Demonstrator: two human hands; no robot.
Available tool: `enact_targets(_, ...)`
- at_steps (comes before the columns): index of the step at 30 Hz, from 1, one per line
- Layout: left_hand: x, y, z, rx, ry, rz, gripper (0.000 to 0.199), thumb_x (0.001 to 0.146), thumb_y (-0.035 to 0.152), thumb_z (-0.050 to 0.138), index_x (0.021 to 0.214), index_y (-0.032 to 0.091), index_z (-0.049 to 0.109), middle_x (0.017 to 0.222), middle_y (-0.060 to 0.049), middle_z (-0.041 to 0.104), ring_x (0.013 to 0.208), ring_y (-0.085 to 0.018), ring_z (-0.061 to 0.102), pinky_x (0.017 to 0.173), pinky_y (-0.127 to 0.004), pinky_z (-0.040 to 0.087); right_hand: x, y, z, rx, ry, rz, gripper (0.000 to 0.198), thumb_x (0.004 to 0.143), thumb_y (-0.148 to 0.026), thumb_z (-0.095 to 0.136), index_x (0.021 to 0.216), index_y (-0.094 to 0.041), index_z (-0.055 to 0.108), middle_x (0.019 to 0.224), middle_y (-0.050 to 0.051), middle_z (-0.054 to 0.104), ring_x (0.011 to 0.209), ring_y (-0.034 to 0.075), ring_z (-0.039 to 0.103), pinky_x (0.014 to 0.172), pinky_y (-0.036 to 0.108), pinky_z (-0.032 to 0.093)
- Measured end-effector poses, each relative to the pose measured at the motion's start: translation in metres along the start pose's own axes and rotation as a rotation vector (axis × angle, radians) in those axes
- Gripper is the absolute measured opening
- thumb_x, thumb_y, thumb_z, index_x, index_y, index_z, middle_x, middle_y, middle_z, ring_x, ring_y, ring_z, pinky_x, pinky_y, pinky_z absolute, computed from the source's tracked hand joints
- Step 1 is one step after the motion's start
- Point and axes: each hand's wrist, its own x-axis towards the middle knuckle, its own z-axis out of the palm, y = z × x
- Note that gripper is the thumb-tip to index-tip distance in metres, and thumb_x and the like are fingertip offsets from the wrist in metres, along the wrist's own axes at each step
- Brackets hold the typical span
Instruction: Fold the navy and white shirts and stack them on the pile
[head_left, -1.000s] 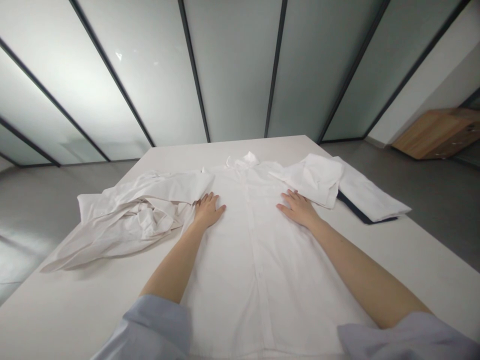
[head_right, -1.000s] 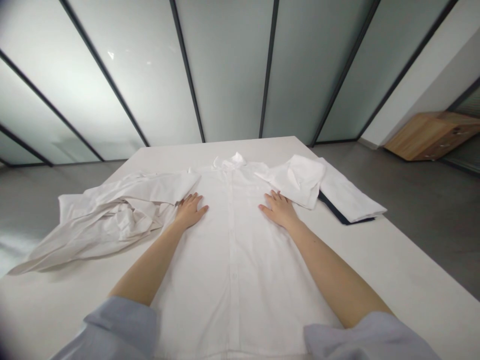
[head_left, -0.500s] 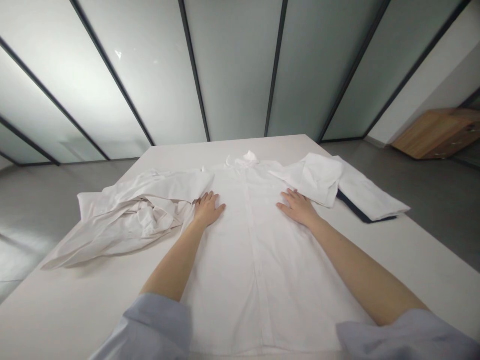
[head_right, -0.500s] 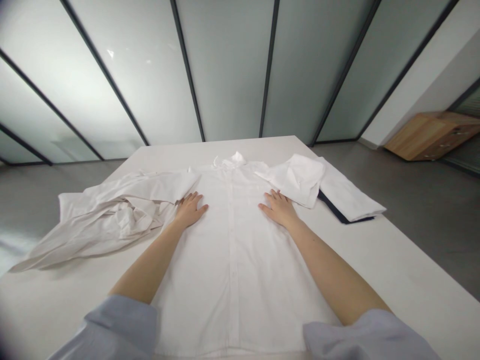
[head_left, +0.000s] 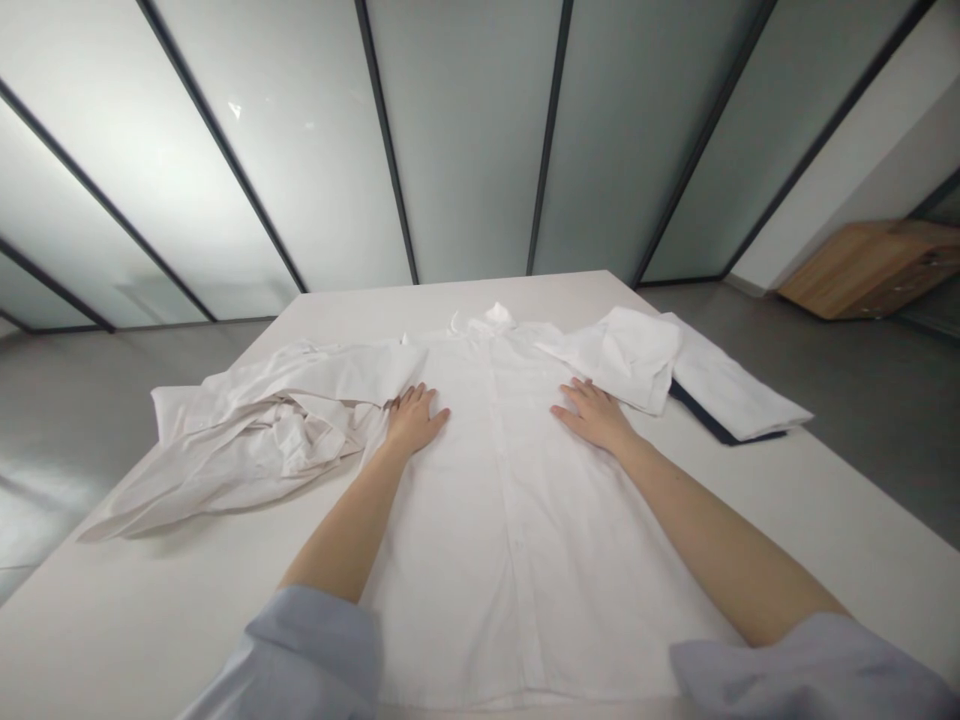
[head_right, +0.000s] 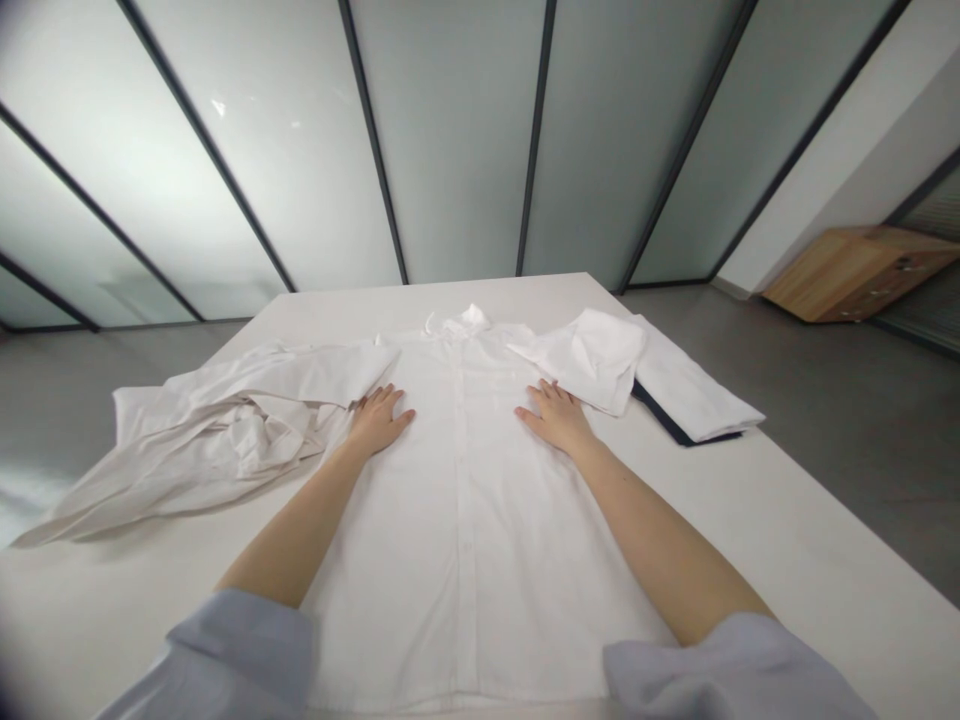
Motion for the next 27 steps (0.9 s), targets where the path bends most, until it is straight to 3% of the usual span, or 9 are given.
enact_targets(3, -0.001, 0.001, 0.0, 0.006, 0.046, 0.035, 0.05, 0.091, 0.046, 0.047, 0.133, 0.021, 0.052, 0.148, -0.011, 0.045, 0.136, -0.028, 0.04, 0.112, -0.046, 0.029, 0.002, 0.003, 0.002, 0.059, 0.091, -0.024, 0.046, 0.088, -0.046, 0.048, 0.125, -0.021, 0.061, 0.14, 0.012, 0.053, 0.13, 0.031, 0.045, 0.107, 0.045, 0.035)
enact_targets(6, -0.003, 0.003, -0.001, -0.015, 0.093, 0.092, 0.046, 0.09, 0.041, 0.049, 0.13, 0.019, 0.055, 0.139, -0.011, 0.054, 0.127, -0.026, 0.049, 0.108, -0.041, 0.036, 0.003, 0.007, -0.001, 0.158, 0.251, -0.023, 0.034, 0.087, -0.034, 0.047, 0.11, -0.018, 0.067, 0.116, 0.012, 0.066, 0.108, 0.027, 0.059, 0.095, 0.039, 0.044)
enact_targets(8, -0.003, 0.004, -0.001, -0.038, 0.107, 0.118, 0.044, 0.09, 0.039, 0.05, 0.127, 0.018, 0.058, 0.135, -0.011, 0.057, 0.124, -0.026, 0.052, 0.106, -0.039, 0.038, 0.003, 0.01, -0.004, 0.194, 0.381, 0.006, 0.032, 0.086, -0.03, 0.045, 0.106, -0.017, 0.067, 0.108, 0.012, 0.066, 0.1, 0.027, 0.06, 0.091, 0.04, 0.045)
enact_targets(11, -0.002, 0.003, -0.001, -0.067, 0.115, 0.137, 0.042, 0.089, 0.037, 0.051, 0.124, 0.017, 0.06, 0.133, -0.011, 0.059, 0.123, -0.026, 0.052, 0.106, -0.039, 0.039, 0.002, 0.012, -0.007, 0.165, 0.481, 0.086, 0.036, 0.083, -0.028, 0.048, 0.113, -0.015, 0.063, 0.118, 0.016, 0.061, 0.11, 0.031, 0.053, 0.095, 0.045, 0.04)
enact_targets(17, 0.0, 0.001, 0.002, -0.117, 0.108, 0.137, 0.042, 0.088, 0.035, 0.053, 0.124, 0.016, 0.061, 0.134, -0.012, 0.057, 0.125, -0.027, 0.051, 0.107, -0.04, 0.038, 0.004, 0.014, -0.002, 0.061, 0.269, 0.362, 0.069, 0.081, -0.033, 0.05, 0.141, -0.001, 0.036, 0.148, 0.029, 0.032, 0.136, 0.04, 0.029, 0.103, 0.051, 0.03)
enact_targets(21, 0.0, 0.002, 0.002, -0.134, 0.101, 0.135, 0.042, 0.087, 0.035, 0.053, 0.124, 0.016, 0.061, 0.135, -0.011, 0.057, 0.125, -0.027, 0.051, 0.108, -0.04, 0.037, 0.007, 0.027, -0.006, 0.03, 0.18, 0.388, 0.049, 0.086, -0.03, 0.044, 0.129, -0.008, 0.054, 0.131, 0.023, 0.054, 0.12, 0.035, 0.049, 0.094, 0.045, 0.039)
enact_targets(27, 0.002, 0.003, 0.002, -0.161, 0.11, 0.117, 0.041, 0.087, 0.037, 0.053, 0.122, 0.018, 0.062, 0.132, -0.011, 0.058, 0.123, -0.028, 0.051, 0.104, -0.043, 0.04, 0.018, 0.057, -0.028, 0.113, 0.279, 0.475, 0.035, 0.089, -0.025, 0.038, 0.099, -0.011, 0.069, 0.099, 0.019, 0.068, 0.095, 0.031, 0.061, 0.08, 0.038, 0.044)
